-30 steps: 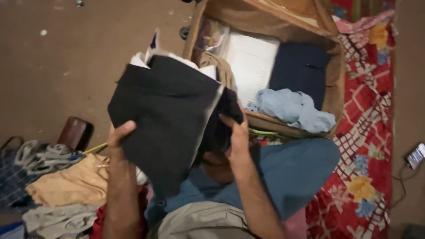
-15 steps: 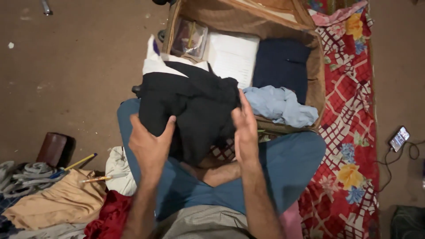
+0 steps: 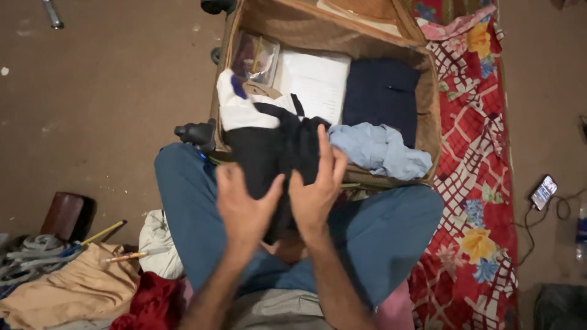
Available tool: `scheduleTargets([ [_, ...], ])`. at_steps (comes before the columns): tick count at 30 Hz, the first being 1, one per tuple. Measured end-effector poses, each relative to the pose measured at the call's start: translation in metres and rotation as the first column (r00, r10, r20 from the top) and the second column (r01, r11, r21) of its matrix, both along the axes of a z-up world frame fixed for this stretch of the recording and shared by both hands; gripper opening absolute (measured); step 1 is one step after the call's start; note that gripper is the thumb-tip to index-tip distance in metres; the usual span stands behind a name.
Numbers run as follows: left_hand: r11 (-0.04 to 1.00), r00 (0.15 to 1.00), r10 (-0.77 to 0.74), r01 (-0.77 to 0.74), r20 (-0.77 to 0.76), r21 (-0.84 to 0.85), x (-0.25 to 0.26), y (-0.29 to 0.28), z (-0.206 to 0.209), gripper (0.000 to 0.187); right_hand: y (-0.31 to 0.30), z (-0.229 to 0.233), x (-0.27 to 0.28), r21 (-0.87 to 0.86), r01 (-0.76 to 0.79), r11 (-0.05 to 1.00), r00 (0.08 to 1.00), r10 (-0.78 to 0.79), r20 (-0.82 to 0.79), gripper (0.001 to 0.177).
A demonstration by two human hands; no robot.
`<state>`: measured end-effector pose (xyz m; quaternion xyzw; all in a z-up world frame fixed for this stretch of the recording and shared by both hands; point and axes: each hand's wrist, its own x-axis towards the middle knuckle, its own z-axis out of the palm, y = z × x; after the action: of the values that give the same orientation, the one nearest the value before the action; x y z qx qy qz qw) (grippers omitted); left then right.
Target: Pack various items including clothes, cables, and documents into a suitcase.
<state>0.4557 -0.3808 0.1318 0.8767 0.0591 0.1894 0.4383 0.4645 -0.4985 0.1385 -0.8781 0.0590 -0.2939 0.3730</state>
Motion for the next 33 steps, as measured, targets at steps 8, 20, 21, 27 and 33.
scheduleTargets([
  [8, 0.931, 0.942, -0.308, 0.270, 0.134, 0.245, 0.016, -0.033, 0.002, 0.047, -0.021, -0.012, 0.017, 0.947, -0.308, 0.096, 0.913, 0.311, 0.265, 0.072],
  [20, 0.562, 0.731, -0.683, 0.516, 0.010, 0.647, 0.050, -0.055, 0.031, 0.076, -0.138, -0.168, 0.119, 0.949, -0.043, 0.313, 0.988, 0.156, -0.006, 0.041],
  [21, 0.564, 0.732, -0.681, 0.516, 0.011, 0.645, 0.054, -0.054, 0.030, 0.076, -0.137, -0.152, 0.124, 0.948, -0.042, 0.315, 0.987, 0.158, -0.009, 0.041],
  [27, 0.656, 0.619, -0.750, 0.740, 0.232, 0.145, 0.080, -0.034, -0.008, 0.054, -0.095, -0.056, 0.165, 0.943, -0.294, 0.157, 0.935, 0.253, 0.250, 0.051],
  [33, 0.830, 0.855, -0.514, 0.517, -0.070, 0.208, 0.102, 0.006, 0.017, 0.051, -0.056, -0.098, 0.215, 0.976, -0.163, 0.144, 0.963, 0.239, 0.126, 0.055],
])
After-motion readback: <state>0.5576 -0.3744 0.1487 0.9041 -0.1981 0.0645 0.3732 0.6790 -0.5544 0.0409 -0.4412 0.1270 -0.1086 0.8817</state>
